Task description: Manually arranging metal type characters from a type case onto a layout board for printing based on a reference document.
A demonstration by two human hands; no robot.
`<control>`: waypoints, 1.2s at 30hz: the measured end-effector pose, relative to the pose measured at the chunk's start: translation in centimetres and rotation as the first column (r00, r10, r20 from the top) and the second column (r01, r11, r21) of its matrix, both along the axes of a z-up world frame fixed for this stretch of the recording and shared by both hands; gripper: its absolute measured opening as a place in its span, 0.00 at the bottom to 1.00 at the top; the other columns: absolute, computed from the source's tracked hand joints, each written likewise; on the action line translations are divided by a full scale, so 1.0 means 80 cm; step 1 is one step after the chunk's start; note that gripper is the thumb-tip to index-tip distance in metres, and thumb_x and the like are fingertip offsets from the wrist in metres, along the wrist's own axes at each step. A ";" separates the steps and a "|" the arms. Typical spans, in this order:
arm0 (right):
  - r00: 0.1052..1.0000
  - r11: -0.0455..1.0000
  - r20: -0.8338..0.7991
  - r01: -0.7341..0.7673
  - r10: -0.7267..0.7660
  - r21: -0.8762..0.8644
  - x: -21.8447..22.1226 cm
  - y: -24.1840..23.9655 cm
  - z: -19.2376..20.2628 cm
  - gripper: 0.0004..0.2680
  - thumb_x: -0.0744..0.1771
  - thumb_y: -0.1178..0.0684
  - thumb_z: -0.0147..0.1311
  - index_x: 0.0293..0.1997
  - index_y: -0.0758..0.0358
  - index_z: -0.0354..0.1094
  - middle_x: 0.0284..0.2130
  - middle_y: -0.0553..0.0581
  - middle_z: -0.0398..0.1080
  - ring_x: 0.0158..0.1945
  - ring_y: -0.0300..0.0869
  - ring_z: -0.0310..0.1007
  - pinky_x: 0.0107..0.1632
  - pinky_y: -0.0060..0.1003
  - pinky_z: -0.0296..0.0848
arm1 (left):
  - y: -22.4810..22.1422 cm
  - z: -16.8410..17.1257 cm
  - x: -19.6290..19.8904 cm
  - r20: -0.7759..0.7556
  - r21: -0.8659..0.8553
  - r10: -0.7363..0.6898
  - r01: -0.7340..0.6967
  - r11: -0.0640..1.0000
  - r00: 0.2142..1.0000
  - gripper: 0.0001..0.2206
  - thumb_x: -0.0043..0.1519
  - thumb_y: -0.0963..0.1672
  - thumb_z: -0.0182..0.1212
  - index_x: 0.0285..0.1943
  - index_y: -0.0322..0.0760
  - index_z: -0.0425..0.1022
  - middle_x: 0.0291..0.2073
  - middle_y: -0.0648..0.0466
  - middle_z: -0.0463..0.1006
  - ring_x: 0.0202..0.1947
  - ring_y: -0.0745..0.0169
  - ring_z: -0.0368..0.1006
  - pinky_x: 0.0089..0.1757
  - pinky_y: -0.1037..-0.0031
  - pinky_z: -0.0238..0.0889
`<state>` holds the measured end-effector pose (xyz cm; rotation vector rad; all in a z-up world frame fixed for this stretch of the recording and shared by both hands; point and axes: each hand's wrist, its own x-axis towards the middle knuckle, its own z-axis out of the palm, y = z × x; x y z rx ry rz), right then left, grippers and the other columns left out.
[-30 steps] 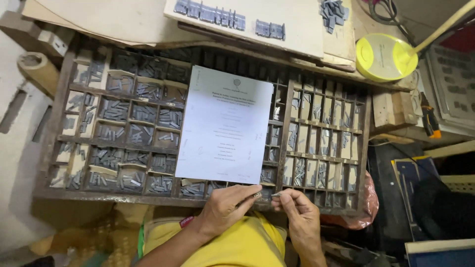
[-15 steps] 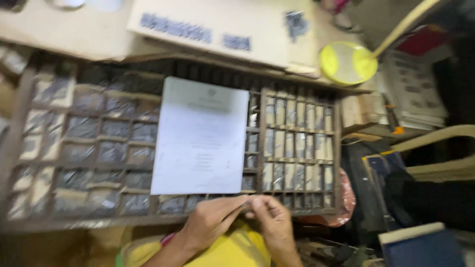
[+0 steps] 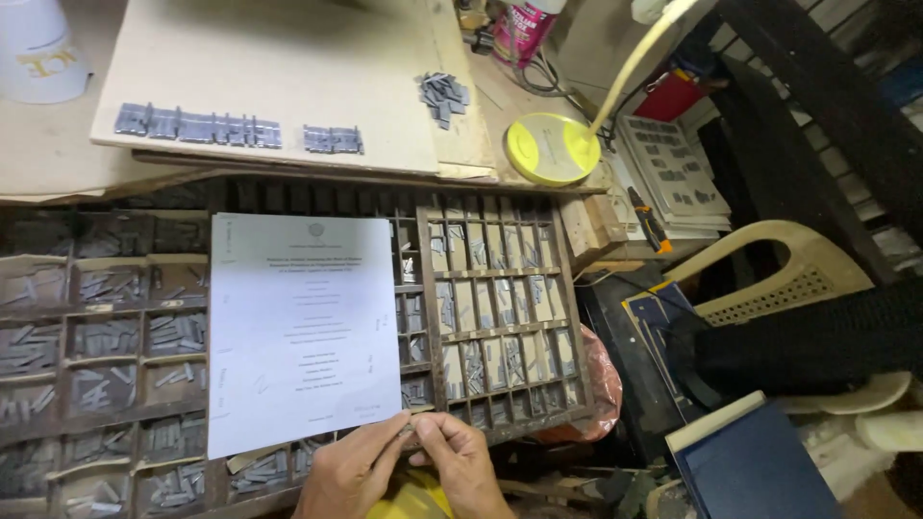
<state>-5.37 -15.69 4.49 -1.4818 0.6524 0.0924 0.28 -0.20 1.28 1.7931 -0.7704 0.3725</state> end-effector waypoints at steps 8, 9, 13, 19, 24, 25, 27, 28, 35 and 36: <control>0.994 0.645 0.110 0.100 -0.025 -0.757 0.093 -0.205 0.025 0.06 0.69 0.49 0.50 0.42 0.56 0.71 0.56 0.56 0.76 0.64 0.43 0.70 0.57 0.40 0.79 | 0.021 -0.024 0.008 -0.302 -0.040 -0.094 0.086 0.995 0.949 0.18 0.52 0.37 0.70 0.53 0.40 0.85 0.46 0.50 0.89 0.43 0.62 0.88 0.52 0.77 0.79; 0.988 0.535 0.148 0.152 -0.050 -0.831 0.108 -0.242 0.014 0.12 0.70 0.51 0.48 0.60 0.54 0.71 0.55 0.56 0.74 0.58 0.43 0.72 0.61 0.43 0.73 | 0.021 -0.025 0.006 -0.370 -0.008 -0.057 0.058 0.998 0.927 0.17 0.52 0.39 0.72 0.50 0.42 0.86 0.45 0.52 0.90 0.42 0.64 0.89 0.51 0.77 0.80; 1.000 0.318 0.016 0.008 0.024 -0.948 0.171 -0.329 -0.001 0.13 0.71 0.47 0.45 0.61 0.49 0.73 0.36 0.60 0.68 0.44 0.52 0.71 0.47 0.49 0.69 | 0.014 -0.033 0.011 -0.351 -0.001 -0.037 0.040 0.999 0.935 0.16 0.52 0.38 0.71 0.50 0.41 0.87 0.44 0.53 0.89 0.43 0.63 0.88 0.53 0.75 0.80; 0.987 0.088 -0.052 -0.066 0.153 -0.994 0.248 -0.347 -0.036 0.14 0.68 0.44 0.49 0.56 0.49 0.78 0.45 0.68 0.77 0.50 0.63 0.76 0.47 0.57 0.73 | 0.026 -0.020 0.012 -0.115 -0.075 -0.084 0.075 0.994 0.990 0.11 0.58 0.35 0.63 0.49 0.33 0.83 0.44 0.48 0.87 0.43 0.56 0.84 0.51 0.71 0.76; 0.992 0.104 0.026 0.013 0.123 -0.994 0.239 -0.334 -0.016 0.09 0.70 0.51 0.46 0.44 0.58 0.75 0.44 0.69 0.71 0.48 0.68 0.71 0.48 0.64 0.68 | 0.023 -0.022 0.012 -0.208 -0.140 -0.154 0.126 0.982 0.966 0.12 0.59 0.35 0.65 0.52 0.32 0.82 0.46 0.43 0.85 0.45 0.50 0.83 0.55 0.66 0.78; 0.992 0.108 0.023 0.009 0.127 -0.994 0.230 -0.330 -0.016 0.09 0.70 0.51 0.46 0.44 0.58 0.75 0.44 0.69 0.71 0.48 0.68 0.71 0.48 0.64 0.68 | 0.024 -0.022 0.011 -0.211 -0.137 -0.149 0.122 0.983 0.966 0.12 0.59 0.35 0.65 0.52 0.32 0.82 0.46 0.43 0.85 0.45 0.50 0.83 0.55 0.66 0.78; 0.955 0.250 0.259 0.218 0.145 -0.943 0.219 -0.324 -0.011 0.10 0.72 0.52 0.45 0.52 0.64 0.71 0.46 0.67 0.73 0.51 0.61 0.70 0.54 0.53 0.64 | 0.024 -0.021 0.011 -0.120 -0.103 -0.124 0.111 0.988 0.985 0.15 0.57 0.35 0.69 0.53 0.32 0.82 0.48 0.41 0.84 0.48 0.48 0.83 0.56 0.68 0.75; 0.956 0.253 0.254 0.211 0.148 -0.944 0.201 -0.285 0.006 0.10 0.72 0.52 0.45 0.52 0.64 0.71 0.46 0.67 0.73 0.51 0.61 0.70 0.54 0.53 0.64 | 0.026 -0.016 0.011 -0.127 -0.101 -0.119 0.107 0.989 0.985 0.15 0.57 0.35 0.69 0.53 0.32 0.82 0.48 0.41 0.84 0.48 0.48 0.83 0.56 0.68 0.75; 0.992 0.928 0.120 0.077 -0.035 -0.365 0.085 -0.098 0.015 0.07 0.72 0.60 0.45 0.50 0.66 0.72 0.38 0.64 0.75 0.41 0.50 0.74 0.48 0.45 0.77 | 0.028 -0.015 0.010 -0.114 -0.099 -0.187 0.176 0.979 0.976 0.13 0.59 0.34 0.65 0.53 0.29 0.81 0.46 0.40 0.84 0.45 0.47 0.84 0.51 0.70 0.79; 0.986 0.968 0.158 0.090 -0.053 -0.234 0.071 -0.086 0.002 0.08 0.71 0.62 0.45 0.51 0.71 0.72 0.36 0.68 0.75 0.40 0.53 0.75 0.47 0.46 0.78 | 0.027 -0.018 0.009 -0.109 -0.104 -0.194 0.183 0.978 0.975 0.12 0.59 0.34 0.65 0.52 0.29 0.81 0.46 0.39 0.84 0.44 0.47 0.84 0.50 0.70 0.80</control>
